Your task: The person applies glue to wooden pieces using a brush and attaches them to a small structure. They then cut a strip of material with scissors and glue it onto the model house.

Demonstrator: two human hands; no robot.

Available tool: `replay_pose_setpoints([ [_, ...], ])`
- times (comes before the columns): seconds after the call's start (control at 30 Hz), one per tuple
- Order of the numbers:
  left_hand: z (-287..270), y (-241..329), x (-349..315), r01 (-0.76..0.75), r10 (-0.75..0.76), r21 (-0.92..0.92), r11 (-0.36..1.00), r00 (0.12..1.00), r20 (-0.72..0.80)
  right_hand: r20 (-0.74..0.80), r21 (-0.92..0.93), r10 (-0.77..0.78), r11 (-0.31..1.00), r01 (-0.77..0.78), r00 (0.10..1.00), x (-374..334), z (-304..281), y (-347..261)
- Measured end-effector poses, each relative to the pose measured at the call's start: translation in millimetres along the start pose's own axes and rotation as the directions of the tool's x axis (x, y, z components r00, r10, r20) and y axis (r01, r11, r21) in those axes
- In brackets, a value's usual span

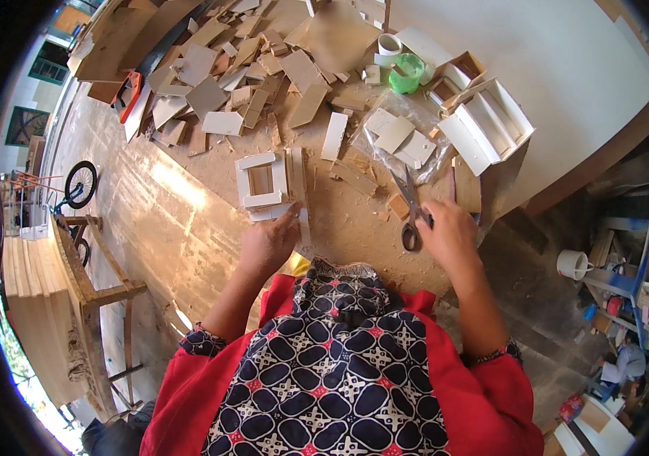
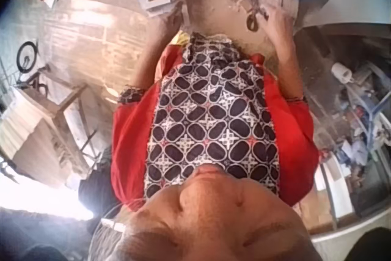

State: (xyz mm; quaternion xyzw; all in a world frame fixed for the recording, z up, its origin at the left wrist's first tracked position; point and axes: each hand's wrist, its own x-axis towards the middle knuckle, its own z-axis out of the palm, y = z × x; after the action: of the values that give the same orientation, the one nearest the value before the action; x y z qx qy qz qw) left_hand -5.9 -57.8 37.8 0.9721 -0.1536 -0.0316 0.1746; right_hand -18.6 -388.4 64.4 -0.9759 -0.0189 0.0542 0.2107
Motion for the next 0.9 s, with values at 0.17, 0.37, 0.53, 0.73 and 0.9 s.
replay_pose_setpoints([
  [0.17,-5.4,3.5,0.2,-0.026,0.027,0.038,0.999,0.999,-0.021,0.069,0.075,0.091,0.993,-0.096,0.993,-19.3,0.0,3.5],
  [0.37,-0.1,-2.5,-2.6,-0.041,0.041,0.035,0.999,0.999,-0.013,-0.093,0.111,0.07,0.992,-0.06,0.993,-24.8,14.6,5.0],
  [0.53,-1.8,-2.3,-3.3,0.03,-0.032,0.031,0.999,0.998,0.048,0.039,0.105,0.052,0.993,-0.056,0.998,-24.5,12.9,14.1],
  [0.73,5.6,-10.1,-4.2,-0.009,0.008,-0.018,1.0,1.0,-0.013,0.131,0.199,0.01,0.979,-0.036,0.991,-21.3,6.3,26.7],
  [0.9,7.4,-8.7,-5.1,0.009,-0.011,-0.059,0.998,0.999,-0.034,0.093,0.043,0.007,0.999,-0.011,0.996,-26.0,1.9,2.0],
])
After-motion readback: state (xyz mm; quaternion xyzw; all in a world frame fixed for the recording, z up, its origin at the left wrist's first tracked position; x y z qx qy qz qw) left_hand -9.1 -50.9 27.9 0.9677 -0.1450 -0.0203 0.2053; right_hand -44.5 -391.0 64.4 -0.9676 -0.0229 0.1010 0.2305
